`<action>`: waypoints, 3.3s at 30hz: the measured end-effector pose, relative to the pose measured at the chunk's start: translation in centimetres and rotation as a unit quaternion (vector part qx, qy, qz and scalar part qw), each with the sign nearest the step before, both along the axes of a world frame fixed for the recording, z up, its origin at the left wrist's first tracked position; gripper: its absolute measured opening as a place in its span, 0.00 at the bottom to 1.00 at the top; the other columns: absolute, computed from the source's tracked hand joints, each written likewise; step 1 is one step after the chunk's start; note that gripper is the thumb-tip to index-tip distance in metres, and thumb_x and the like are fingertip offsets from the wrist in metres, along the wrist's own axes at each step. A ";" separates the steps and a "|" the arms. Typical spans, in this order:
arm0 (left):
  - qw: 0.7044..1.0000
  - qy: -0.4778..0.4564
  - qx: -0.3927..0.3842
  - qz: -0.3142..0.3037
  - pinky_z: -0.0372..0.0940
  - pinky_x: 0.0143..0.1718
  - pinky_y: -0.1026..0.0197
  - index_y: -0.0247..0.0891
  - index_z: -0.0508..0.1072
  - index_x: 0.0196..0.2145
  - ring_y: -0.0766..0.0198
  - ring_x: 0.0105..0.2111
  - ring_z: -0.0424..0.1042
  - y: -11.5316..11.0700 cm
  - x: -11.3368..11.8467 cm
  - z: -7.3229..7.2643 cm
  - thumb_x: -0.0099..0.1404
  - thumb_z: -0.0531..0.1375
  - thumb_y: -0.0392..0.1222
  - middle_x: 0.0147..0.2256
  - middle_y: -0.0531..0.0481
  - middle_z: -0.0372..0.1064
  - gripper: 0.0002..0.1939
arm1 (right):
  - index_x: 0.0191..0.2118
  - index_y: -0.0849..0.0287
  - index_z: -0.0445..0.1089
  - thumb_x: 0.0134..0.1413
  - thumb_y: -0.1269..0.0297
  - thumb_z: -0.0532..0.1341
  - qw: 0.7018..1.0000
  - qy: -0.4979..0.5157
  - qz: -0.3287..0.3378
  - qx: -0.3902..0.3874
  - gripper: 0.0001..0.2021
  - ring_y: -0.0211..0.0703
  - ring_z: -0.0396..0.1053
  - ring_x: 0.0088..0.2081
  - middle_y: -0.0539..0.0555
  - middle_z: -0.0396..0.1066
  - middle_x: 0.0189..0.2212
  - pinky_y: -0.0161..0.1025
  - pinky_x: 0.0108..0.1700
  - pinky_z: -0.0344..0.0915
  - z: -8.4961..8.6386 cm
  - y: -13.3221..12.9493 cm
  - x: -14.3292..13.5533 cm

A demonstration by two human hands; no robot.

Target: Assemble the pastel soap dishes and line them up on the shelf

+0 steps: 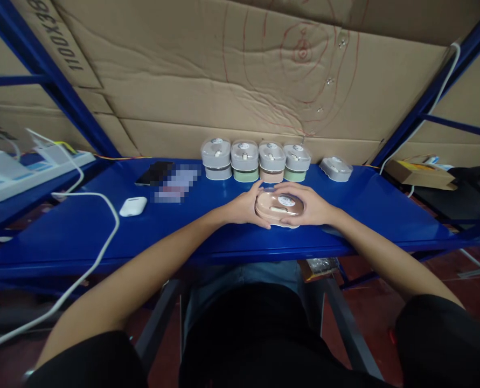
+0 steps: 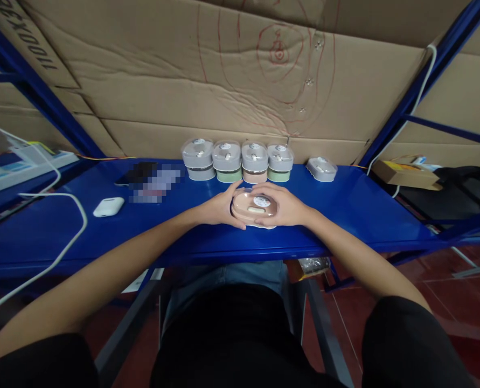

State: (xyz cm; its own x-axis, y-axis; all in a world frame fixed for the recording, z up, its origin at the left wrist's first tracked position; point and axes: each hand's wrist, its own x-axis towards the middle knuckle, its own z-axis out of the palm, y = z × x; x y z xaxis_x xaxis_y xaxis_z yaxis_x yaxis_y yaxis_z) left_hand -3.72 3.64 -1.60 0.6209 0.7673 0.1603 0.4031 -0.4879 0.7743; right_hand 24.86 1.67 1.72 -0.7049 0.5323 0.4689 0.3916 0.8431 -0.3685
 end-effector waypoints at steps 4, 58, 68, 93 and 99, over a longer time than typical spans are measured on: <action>1.000 0.002 0.002 -0.004 0.55 0.77 0.26 0.40 0.36 0.85 0.26 0.77 0.60 0.3 0.1 -0.2 0.44 0.85 0.58 0.77 0.21 0.57 0.87 | 0.71 0.43 0.73 0.58 0.42 0.77 1.000 -0.009 0.011 -0.009 0.38 0.65 0.72 0.71 0.58 0.74 0.70 0.66 0.73 0.70 -0.5 0.3 -0.2; 0.993 0.109 0.041 0.005 0.61 0.73 0.39 0.40 0.55 0.79 0.34 0.76 0.63 -0.4 -0.7 1.5 0.64 0.69 0.66 0.76 0.34 0.63 0.55 | 0.76 0.71 0.58 0.46 0.49 0.80 0.784 0.163 -0.597 -0.055 0.58 0.76 0.70 0.71 0.83 0.68 0.71 0.62 0.71 0.66 0.6 12.6 16.9; 0.994 0.099 0.051 0.001 0.63 0.71 0.39 0.40 0.54 0.80 0.34 0.75 0.66 0.4 -0.9 0.7 0.64 0.70 0.66 0.75 0.33 0.66 0.57 | 0.70 0.70 0.61 0.42 0.50 0.84 0.800 0.171 -0.572 -0.058 0.56 0.73 0.74 0.64 0.82 0.74 0.63 0.56 0.62 0.69 0.7 12.2 13.3; 0.993 0.105 0.056 -0.008 0.60 0.74 0.39 0.42 0.57 0.78 0.37 0.75 0.65 0.0 -0.8 1.4 0.66 0.69 0.63 0.74 0.34 0.66 0.51 | 0.82 0.59 0.53 0.58 0.55 0.73 0.913 -0.162 -0.357 0.115 0.52 0.80 0.54 0.79 0.71 0.55 0.81 0.77 0.76 0.58 0.9 10.8 3.1; 0.994 0.088 0.063 -0.011 0.62 0.73 0.37 0.43 0.59 0.78 0.35 0.74 0.67 0.2 -0.9 1.2 0.66 0.70 0.64 0.73 0.34 0.68 0.51 | 0.77 0.61 0.61 0.60 0.62 0.67 0.916 -0.122 -0.359 0.134 0.41 0.78 0.62 0.73 0.71 0.65 0.75 0.75 0.75 0.61 2.0 8.8 3.8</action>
State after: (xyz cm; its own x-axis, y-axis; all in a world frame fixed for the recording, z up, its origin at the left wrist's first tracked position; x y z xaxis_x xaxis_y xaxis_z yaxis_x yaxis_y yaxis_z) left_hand -4.63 3.83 -0.39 0.6640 0.7343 0.1413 0.5155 -0.5864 0.6248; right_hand 28.64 10.52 3.75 -0.3190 0.7886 0.5257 0.9235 0.3834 -0.0147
